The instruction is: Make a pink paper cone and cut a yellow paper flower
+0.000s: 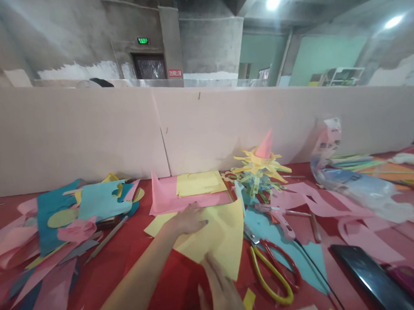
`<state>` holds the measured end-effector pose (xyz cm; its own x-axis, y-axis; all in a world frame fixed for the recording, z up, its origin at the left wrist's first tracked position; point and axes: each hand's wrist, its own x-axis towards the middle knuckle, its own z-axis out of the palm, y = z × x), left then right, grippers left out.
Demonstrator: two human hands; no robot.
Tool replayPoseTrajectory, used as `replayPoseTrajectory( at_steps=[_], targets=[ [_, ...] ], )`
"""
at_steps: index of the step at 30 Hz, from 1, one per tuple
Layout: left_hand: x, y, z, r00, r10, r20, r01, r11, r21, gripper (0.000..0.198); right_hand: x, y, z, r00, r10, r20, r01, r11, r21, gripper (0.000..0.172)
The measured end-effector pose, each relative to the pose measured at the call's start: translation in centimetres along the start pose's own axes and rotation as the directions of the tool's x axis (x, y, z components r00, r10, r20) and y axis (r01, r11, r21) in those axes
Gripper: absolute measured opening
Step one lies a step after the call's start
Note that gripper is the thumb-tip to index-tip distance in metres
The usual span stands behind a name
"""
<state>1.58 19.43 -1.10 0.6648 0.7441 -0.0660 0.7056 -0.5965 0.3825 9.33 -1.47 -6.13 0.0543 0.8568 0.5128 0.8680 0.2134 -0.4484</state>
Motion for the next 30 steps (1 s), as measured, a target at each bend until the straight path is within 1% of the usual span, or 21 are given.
replayPoseTrajectory(
  at_steps=[1,2,4,6,8,10,13,15,16,17,18,19,20,21,22,23,24,26,27,29,30],
  targets=[
    [-0.3,0.6,-0.1,0.993,-0.054,0.101,0.051,0.998,0.037,0.066,-1.0,-0.2,1.0,0.998,0.031,-0.052,-0.031,0.999,0.008,0.066],
    [-0.5,1.2,-0.2,0.985,-0.082,0.151,0.073,0.996,0.060,0.071,-1.9,-0.3,1.8,0.994,0.058,-0.089,-0.058,0.998,0.001,0.071],
    [-1.0,2.0,-0.4,0.971,-0.118,0.206,0.104,0.992,0.076,0.074,-2.8,-0.3,3.2,0.991,0.088,-0.101,-0.090,0.996,-0.023,0.075],
    [-1.2,2.3,-0.4,0.966,-0.133,0.223,0.119,0.990,0.078,0.074,-3.1,-0.4,4.0,0.991,0.094,-0.093,-0.098,0.995,-0.035,0.076],
    [-1.3,2.1,-0.3,0.966,-0.138,0.220,0.126,0.990,0.069,0.074,-3.0,-0.4,4.3,0.992,0.099,-0.080,-0.102,0.994,-0.036,0.076],
    [-1.3,1.7,0.0,0.967,-0.129,0.220,0.121,0.991,0.049,0.075,-2.8,-0.4,4.3,0.991,0.111,-0.076,-0.114,0.992,-0.045,0.077],
    [-1.3,1.1,0.4,0.970,-0.101,0.222,0.095,0.995,0.035,0.076,-2.6,-0.6,3.8,0.994,0.083,-0.069,-0.088,0.993,-0.074,0.079],
    [-1.5,1.2,0.8,0.976,-0.101,0.191,0.094,0.995,0.042,0.074,-2.5,-1.1,3.2,0.996,0.066,-0.058,-0.071,0.995,-0.076,0.077],
    [-1.8,1.3,1.0,0.983,-0.103,0.151,0.096,0.994,0.053,0.072,-2.4,-1.5,2.9,0.996,0.072,-0.051,-0.075,0.995,-0.068,0.075],
    [-2.1,1.6,1.2,0.991,-0.100,0.087,0.094,0.993,0.072,0.069,-2.4,-1.9,2.7,0.994,0.093,-0.058,-0.096,0.994,-0.059,0.073],
    [-2.6,2.0,1.4,0.996,-0.083,-0.008,0.084,0.991,0.106,0.063,-2.3,-2.3,2.5,0.992,0.108,-0.065,-0.111,0.993,-0.046,0.071],
    [-3.2,2.5,1.6,0.992,-0.039,-0.118,0.057,0.986,0.153,0.057,-2.3,-2.6,2.4,0.990,0.124,-0.072,-0.126,0.991,-0.032,0.068],
    [-4.0,3.1,1.7,0.975,0.024,-0.219,0.023,0.977,0.210,0.051,-2.3,-2.9,2.3,0.986,0.142,-0.087,-0.144,0.989,-0.016,0.065],
    [-4.9,3.6,1.8,0.956,0.094,-0.277,-0.019,0.965,0.262,0.048,-2.3,-3.1,2.3,0.980,0.166,-0.106,-0.166,0.986,0.005,0.062],
    [-6.0,4.2,1.8,0.942,0.136,-0.306,-0.044,0.956,0.289,0.048,-2.3,-3.3,2.3,0.973,0.193,-0.126,-0.190,0.981,0.029,0.058],
    [-7.2,4.7,1.8,0.937,0.135,-0.321,-0.039,0.957,0.288,0.049,-2.2,-3.2,2.3,0.963,0.225,-0.151,-0.219,0.974,0.057,0.055],
    [-8.5,5.0,1.8,0.945,0.113,-0.307,-0.026,0.962,0.273,0.051,-2.2,-3.1,2.1,0.957,0.241,-0.158,-0.229,0.969,0.090,0.053],
    [-11.0,5.5,2.0,0.969,0.009,-0.248,0.048,0.973,0.224,0.060,-2.1,-2.8,1.6,0.981,0.185,-0.061,-0.175,0.974,0.145,0.050],
    [-12.2,5.6,2.3,0.976,-0.056,-0.209,0.096,0.978,0.187,0.065,-2.0,-2.7,1.1,0.981,0.191,-0.039,-0.180,0.966,0.184,0.049],
    [-14.0,5.6,3.1,0.974,-0.181,-0.135,0.191,0.979,0.066,0.069,-1.8,-2.5,0.3,0.979,0.202,-0.010,-0.194,0.950,0.243,0.049],
    [-14.6,5.5,3.6,0.964,-0.215,-0.155,0.218,0.976,0.003,0.068,-1.7,-2.6,-0.1,0.981,0.192,-0.021,-0.180,0.949,0.257,0.049]
  ],
)
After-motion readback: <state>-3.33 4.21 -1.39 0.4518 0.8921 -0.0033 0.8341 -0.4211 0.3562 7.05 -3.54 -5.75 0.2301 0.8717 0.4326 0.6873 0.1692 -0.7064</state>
